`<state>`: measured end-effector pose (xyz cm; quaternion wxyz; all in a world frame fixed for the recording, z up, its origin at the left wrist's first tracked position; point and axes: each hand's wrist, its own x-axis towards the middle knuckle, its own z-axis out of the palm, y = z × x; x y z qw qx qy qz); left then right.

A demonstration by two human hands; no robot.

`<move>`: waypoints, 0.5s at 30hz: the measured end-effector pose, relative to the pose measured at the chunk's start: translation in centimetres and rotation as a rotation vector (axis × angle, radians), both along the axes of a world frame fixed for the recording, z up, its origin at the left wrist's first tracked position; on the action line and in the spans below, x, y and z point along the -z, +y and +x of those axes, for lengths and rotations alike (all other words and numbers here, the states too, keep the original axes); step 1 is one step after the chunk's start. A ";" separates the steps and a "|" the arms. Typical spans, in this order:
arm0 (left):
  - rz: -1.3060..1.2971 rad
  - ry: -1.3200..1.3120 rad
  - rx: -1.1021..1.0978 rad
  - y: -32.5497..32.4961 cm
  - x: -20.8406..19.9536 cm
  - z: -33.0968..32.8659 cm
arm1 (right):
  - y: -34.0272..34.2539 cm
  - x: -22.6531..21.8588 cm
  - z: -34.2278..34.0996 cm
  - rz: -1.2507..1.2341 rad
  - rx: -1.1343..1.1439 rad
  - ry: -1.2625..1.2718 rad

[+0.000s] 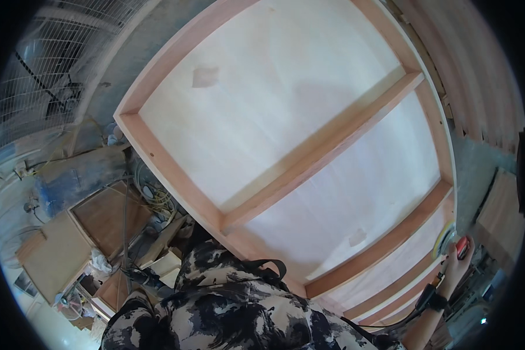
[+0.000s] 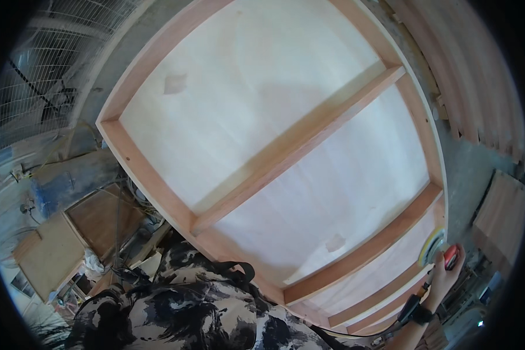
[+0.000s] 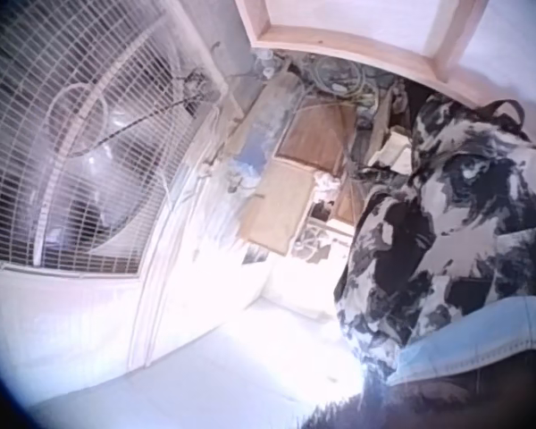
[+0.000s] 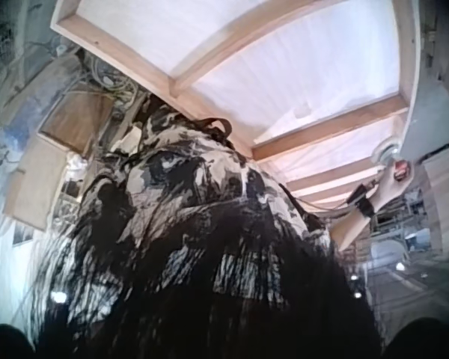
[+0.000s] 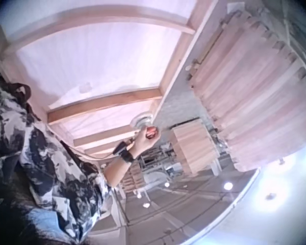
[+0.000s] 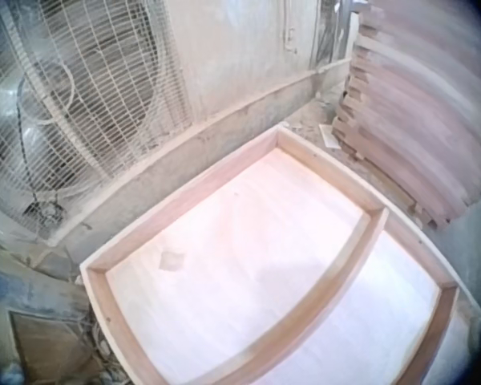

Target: The person uses a handheld orbital sander to smooth the surface of a large, curved wooden furniture component. They systematically move the tool across the flat panels and along the raised internal ribs of the piece, holding the wood steady with their left hand while operating the sander with their right.

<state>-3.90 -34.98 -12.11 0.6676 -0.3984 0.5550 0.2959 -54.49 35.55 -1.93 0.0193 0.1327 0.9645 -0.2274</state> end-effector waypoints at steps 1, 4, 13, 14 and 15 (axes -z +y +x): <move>0.013 -0.010 0.028 -0.4 -0.4 -0.5 | 0.1 -0.7 0.2 0.038 -0.005 -0.013; 0.065 -0.060 0.145 -2.3 -2.4 -2.8 | 2.4 -2.1 1.4 0.168 -0.117 0.003; 0.498 -0.406 0.719 -6.3 -8.9 -19.3 | 4.1 -6.7 0.6 0.276 -0.167 0.004; 0.561 -0.450 0.780 -5.9 -9.4 -21.4 | 4.4 -7.5 0.2 0.309 -0.174 0.010; 0.616 -0.489 0.836 -5.8 -9.8 -23.9 | 4.9 -8.2 -0.5 0.342 -0.182 0.014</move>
